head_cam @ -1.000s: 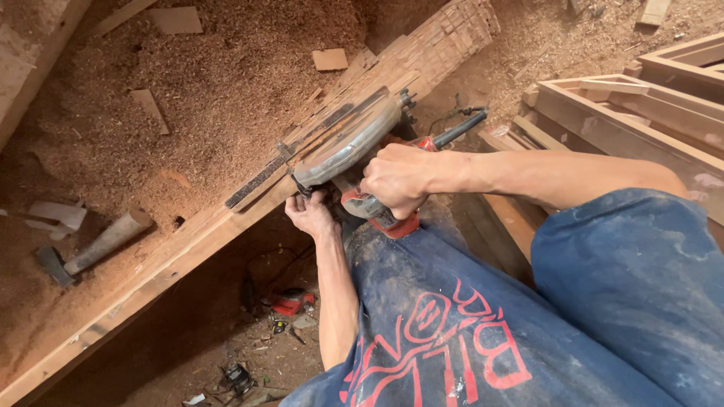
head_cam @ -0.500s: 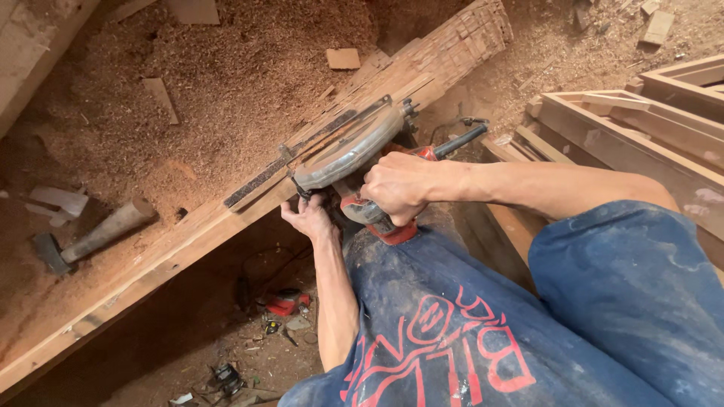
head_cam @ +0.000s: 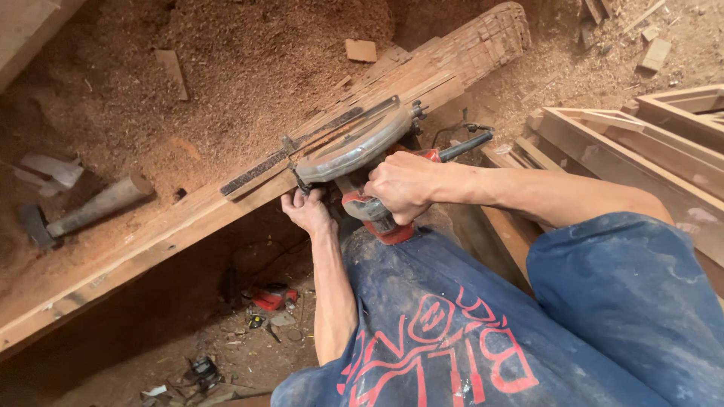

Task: The person uses a circular saw to cut into a thick wooden beam in a dusty workshop. They grip the saw with both hands and guide it along the wood while standing on a floor covered in sawdust.

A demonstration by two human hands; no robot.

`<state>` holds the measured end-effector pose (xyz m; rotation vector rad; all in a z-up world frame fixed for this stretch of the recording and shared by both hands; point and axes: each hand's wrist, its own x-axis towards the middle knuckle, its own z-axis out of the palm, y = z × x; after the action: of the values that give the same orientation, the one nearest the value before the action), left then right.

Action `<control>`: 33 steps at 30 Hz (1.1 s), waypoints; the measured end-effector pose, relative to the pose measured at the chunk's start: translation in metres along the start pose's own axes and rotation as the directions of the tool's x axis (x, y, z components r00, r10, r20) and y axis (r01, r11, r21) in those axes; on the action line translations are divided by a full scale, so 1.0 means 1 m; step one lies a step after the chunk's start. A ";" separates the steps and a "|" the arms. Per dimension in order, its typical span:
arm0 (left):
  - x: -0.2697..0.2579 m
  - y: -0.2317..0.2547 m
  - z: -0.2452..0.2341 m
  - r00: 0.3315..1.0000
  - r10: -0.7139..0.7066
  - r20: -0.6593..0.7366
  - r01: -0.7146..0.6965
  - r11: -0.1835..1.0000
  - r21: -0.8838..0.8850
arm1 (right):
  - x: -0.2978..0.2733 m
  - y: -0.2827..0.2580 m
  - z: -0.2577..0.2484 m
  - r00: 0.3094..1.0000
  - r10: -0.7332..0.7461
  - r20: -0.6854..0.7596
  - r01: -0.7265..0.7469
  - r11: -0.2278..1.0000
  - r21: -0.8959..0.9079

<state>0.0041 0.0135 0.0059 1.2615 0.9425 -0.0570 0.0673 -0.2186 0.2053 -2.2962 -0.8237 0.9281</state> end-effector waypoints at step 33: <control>0.022 -0.008 -0.031 0.995 0.038 -0.092 -0.036 0.999 0.025 | 0.031 -0.007 0.033 0.990 -0.131 -0.056 0.126 0.988 -0.088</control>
<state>-0.0036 0.0459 -0.0135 1.3113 1.0006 0.0199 0.0580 -0.1842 0.1761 -2.3000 -0.9893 0.7751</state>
